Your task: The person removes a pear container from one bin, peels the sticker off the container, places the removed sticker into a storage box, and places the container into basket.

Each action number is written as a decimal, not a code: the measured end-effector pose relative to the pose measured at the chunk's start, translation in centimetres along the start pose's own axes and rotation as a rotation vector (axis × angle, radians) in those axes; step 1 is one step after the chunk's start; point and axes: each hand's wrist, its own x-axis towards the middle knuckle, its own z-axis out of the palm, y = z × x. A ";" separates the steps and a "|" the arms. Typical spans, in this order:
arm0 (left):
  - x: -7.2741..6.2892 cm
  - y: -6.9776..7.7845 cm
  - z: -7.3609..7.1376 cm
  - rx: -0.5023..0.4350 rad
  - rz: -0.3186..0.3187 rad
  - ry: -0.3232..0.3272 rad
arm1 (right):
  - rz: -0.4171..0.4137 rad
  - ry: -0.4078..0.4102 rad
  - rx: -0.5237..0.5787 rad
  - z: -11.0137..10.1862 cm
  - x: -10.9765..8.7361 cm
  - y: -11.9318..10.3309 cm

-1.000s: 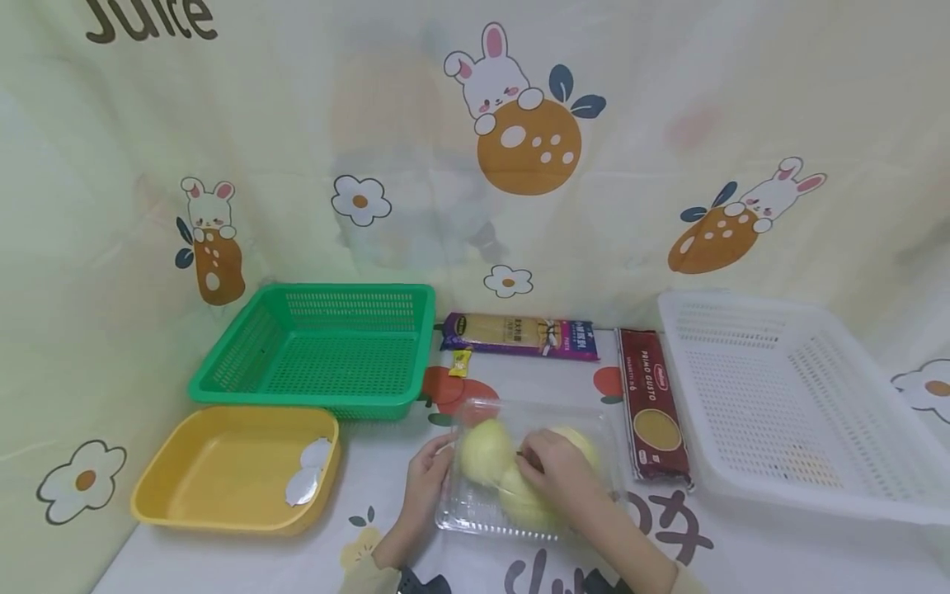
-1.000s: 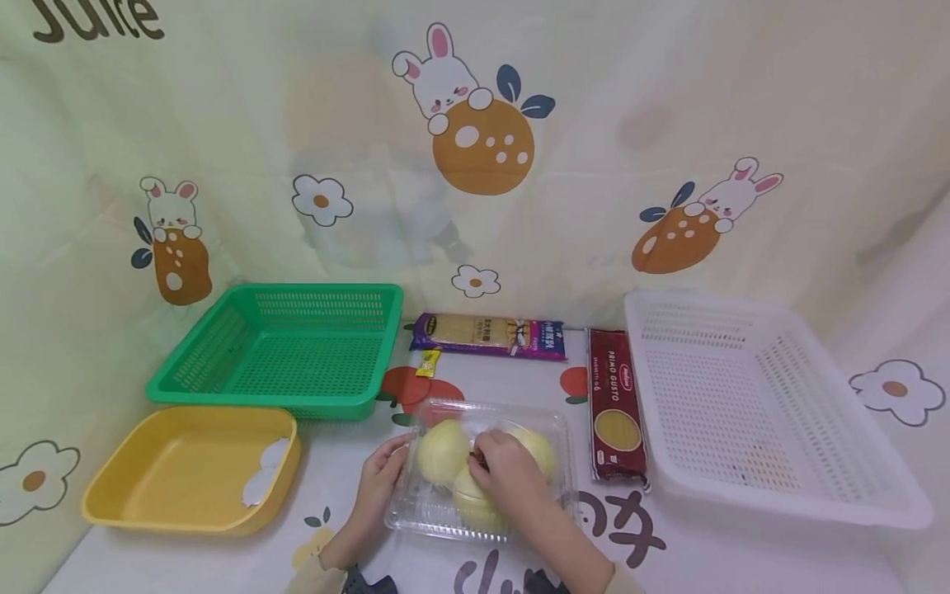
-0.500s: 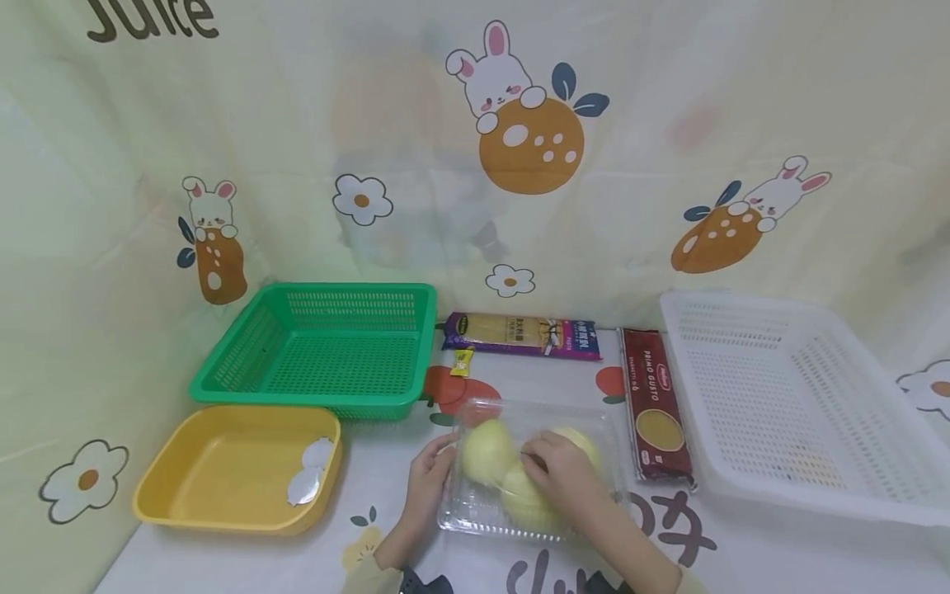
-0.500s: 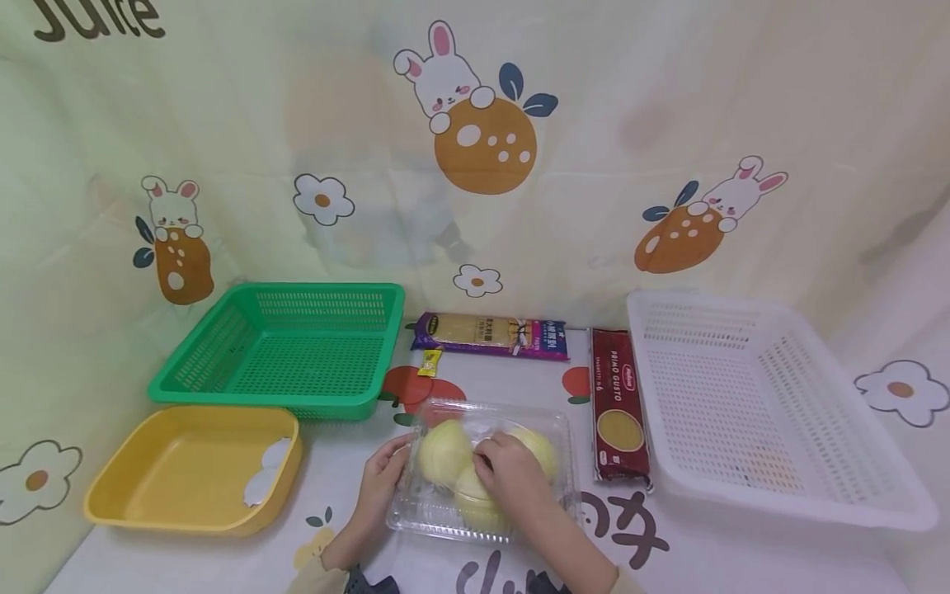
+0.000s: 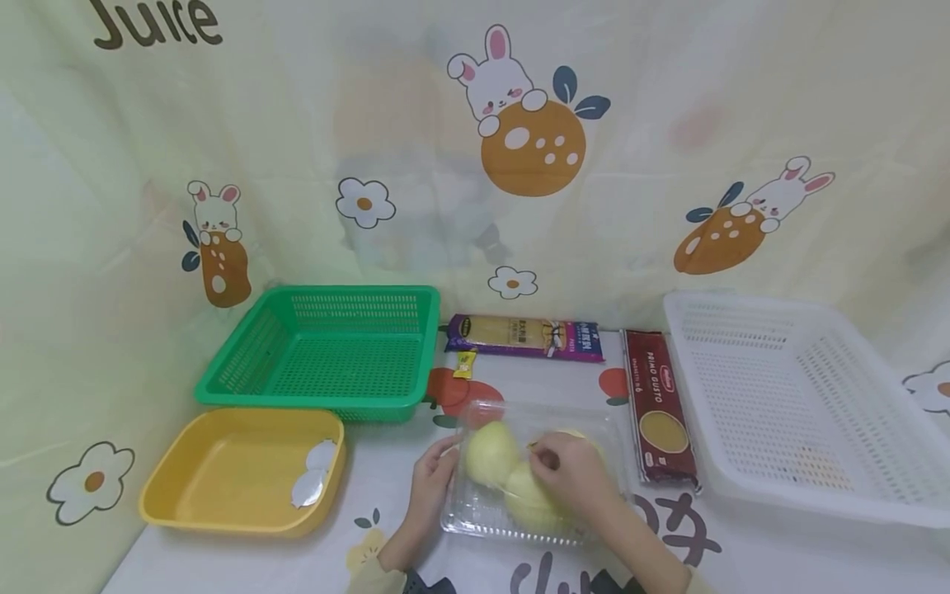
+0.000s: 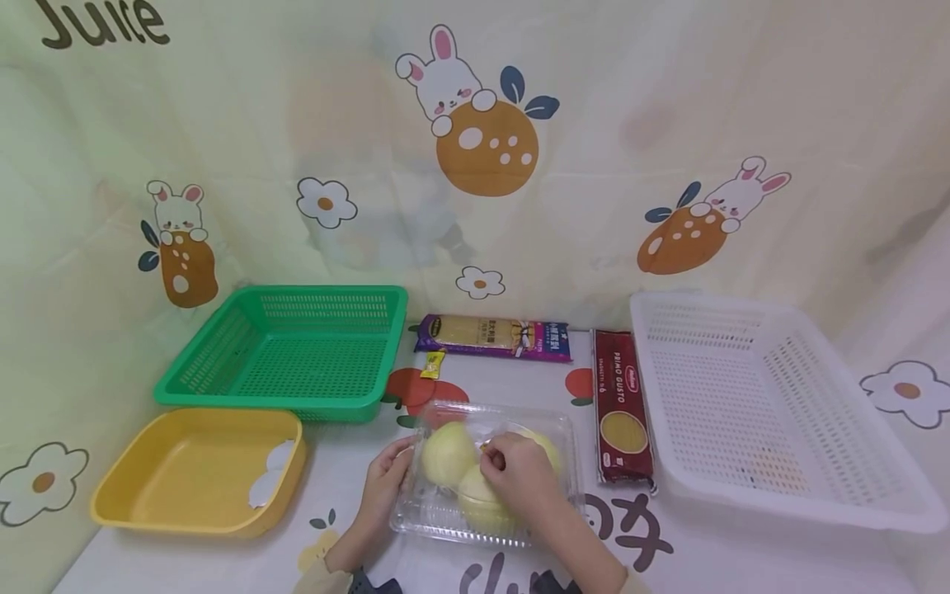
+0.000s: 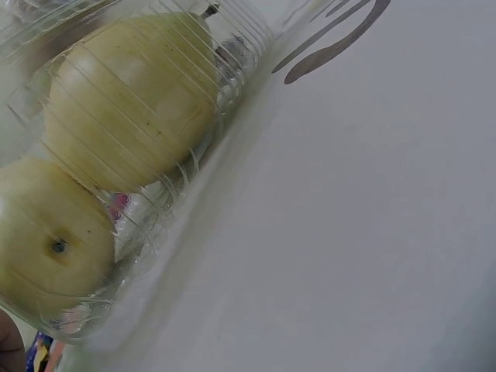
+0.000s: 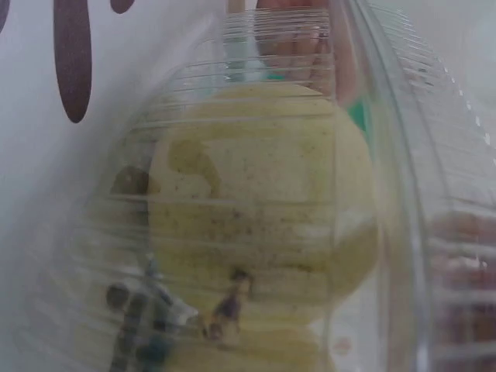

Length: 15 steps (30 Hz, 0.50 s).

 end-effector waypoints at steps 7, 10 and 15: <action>-0.1 0.2 0.1 -0.006 -0.001 0.006 | -0.014 0.027 -0.041 -0.6 -0.2 0.1; -0.1 0.1 0.0 -0.006 -0.003 0.003 | -0.014 0.031 -0.049 -0.7 -0.3 0.2; 0.4 -1.1 -0.1 -0.027 0.005 0.003 | 0.116 -0.027 0.023 -1.0 -0.4 0.5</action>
